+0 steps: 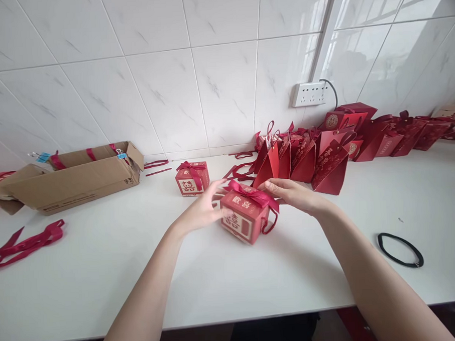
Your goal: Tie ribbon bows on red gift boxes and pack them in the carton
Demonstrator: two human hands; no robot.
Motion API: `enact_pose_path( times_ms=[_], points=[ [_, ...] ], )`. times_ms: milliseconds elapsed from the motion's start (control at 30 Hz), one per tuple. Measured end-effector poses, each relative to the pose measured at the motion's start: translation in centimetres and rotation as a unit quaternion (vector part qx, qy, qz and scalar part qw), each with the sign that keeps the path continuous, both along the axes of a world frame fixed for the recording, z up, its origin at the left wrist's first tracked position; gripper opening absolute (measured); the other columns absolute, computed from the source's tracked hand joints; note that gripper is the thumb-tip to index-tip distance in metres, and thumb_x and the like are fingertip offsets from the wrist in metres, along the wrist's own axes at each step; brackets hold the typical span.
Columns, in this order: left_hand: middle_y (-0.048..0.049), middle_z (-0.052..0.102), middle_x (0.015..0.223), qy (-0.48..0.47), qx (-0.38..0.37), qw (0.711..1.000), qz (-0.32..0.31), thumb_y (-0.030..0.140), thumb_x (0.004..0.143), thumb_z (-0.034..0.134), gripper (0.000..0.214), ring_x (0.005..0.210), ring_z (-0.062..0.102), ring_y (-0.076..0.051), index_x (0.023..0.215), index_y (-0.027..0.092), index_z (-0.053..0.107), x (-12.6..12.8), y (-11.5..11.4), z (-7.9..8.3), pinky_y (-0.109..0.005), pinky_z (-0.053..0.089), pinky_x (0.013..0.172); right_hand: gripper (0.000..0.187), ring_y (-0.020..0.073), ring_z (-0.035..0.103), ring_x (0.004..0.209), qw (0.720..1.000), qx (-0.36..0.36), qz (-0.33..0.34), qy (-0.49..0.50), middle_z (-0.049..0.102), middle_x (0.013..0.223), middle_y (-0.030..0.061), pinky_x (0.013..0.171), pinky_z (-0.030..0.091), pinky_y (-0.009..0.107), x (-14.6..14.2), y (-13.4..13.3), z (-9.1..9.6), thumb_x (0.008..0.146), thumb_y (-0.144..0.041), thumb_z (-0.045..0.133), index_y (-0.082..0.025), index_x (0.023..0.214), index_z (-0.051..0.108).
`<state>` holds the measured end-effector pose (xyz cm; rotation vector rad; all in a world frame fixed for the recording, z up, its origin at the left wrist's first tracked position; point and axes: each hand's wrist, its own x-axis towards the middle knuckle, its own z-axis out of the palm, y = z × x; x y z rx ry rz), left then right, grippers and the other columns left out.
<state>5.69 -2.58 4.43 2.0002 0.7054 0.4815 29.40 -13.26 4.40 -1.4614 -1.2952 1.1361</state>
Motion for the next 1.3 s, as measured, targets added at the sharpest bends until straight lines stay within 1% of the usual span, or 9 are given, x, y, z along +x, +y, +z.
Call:
enact_pose_path(
  times_ms=[133,300,400,533,767,1033,1167,1233,1300],
  points=[
    [-0.0099,0.049,0.134,-0.063,0.067,0.978,0.19,0.031,0.081,0.058,0.045,0.124,0.048,-0.023,0.123,0.022,0.046,0.2,0.9,-0.3,-0.038,0.039,0.104,0.058,0.01,0.053,0.045,0.999,-0.037,-0.032,-0.021,0.058,0.061,0.0034,0.049,0.044,0.026,-0.1,-0.3,0.6,0.072,-0.071,0.057,-0.015,0.059,0.053],
    [-0.0047,0.062,0.121,-0.014,-0.059,0.996,0.07,0.055,0.085,0.047,0.044,0.115,0.055,-0.024,0.114,0.024,0.058,0.1,0.1,0.7,-0.034,0.043,0.096,0.044,0.0111,0.053,0.054,0.984,0.052,-0.129,-0.115,0.059,0.071,0.0026,0.046,0.041,0.024,-1.4,0.2,0.5,0.077,-0.061,0.058,-0.017,0.074,0.054],
    [-0.0044,0.057,0.13,-0.031,-0.083,0.995,0.055,0.061,0.085,0.041,0.053,0.124,0.048,-0.024,0.119,0.024,0.056,0.1,-0.3,0.9,-0.034,0.037,0.103,0.047,0.0226,0.06,0.096,0.989,0.082,-0.049,-0.114,0.061,0.112,0.0104,0.074,0.053,0.034,-2.0,0.5,-0.2,0.076,-0.055,0.063,-0.019,0.105,0.057],
    [-0.0056,0.055,0.131,0.006,-0.068,0.995,0.076,0.059,0.079,0.056,0.056,0.121,0.05,-0.024,0.125,0.026,0.05,-0.1,-0.1,0.9,-0.034,0.04,0.099,0.057,0.0263,0.044,0.127,0.992,0.107,0.031,-0.062,0.047,0.137,0.0102,0.101,0.042,0.042,-2.7,0.9,-1.3,0.077,-0.051,0.065,-0.022,0.123,0.05],
    [-0.0068,0.062,0.106,0.023,0.0,0.992,0.125,0.052,0.072,0.064,0.047,0.095,0.058,-0.019,0.107,0.02,0.058,-1.5,1.0,1.5,-0.03,0.046,0.077,0.038,0.0174,0.059,0.083,0.988,0.095,-0.043,-0.118,0.064,0.093,0.0057,0.072,0.048,0.031,-3.3,0.7,-0.6,0.084,-0.051,0.054,-0.017,0.1,0.057],
    [-0.0039,0.064,0.089,0.077,-0.086,0.99,0.082,0.055,0.07,0.064,0.045,0.069,0.057,-0.014,0.091,0.017,0.055,-1.3,0.2,2.0,-0.028,0.044,0.064,0.046,0.0075,0.029,0.05,0.98,0.034,-0.004,-0.197,0.037,0.058,-0.0051,0.046,0.02,0.024,-2.5,0.2,0.2,0.081,-0.061,0.05,-0.018,0.065,0.046],
    [-0.0022,0.063,0.081,0.101,-0.081,0.989,0.067,0.059,0.071,0.062,0.045,0.069,0.057,-0.015,0.084,0.016,0.057,-1.3,0.3,1.5,-0.027,0.04,0.064,0.045,0.0102,0.039,0.056,0.979,0.049,0.024,-0.195,0.043,0.06,-0.0038,0.051,0.032,0.025,-2.6,0.0,0.3,0.076,-0.061,0.057,-0.019,0.063,0.045],
    [-0.0019,0.062,0.081,0.102,-0.061,0.991,0.068,0.06,0.071,0.06,0.045,0.075,0.057,-0.016,0.08,0.016,0.058,-1.2,0.3,1.5,-0.027,0.039,0.066,0.041,0.017,0.054,0.076,0.976,0.097,0.001,-0.196,0.057,0.079,0.0013,0.07,0.044,0.031,-2.7,0.0,0.2,0.071,-0.059,0.063,-0.02,0.074,0.052],
    [-0.0011,0.062,0.081,0.092,-0.047,0.993,0.065,0.058,0.073,0.059,0.041,0.078,0.057,-0.017,0.076,0.017,0.057,-1.2,0.2,1.6,-0.026,0.039,0.068,0.053,0.0255,0.052,0.107,0.97,0.146,-0.02,-0.195,0.057,0.112,0.0077,0.091,0.044,0.039,-2.9,0.2,-0.2,0.065,-0.057,0.07,-0.022,0.1,0.053]
  ],
)
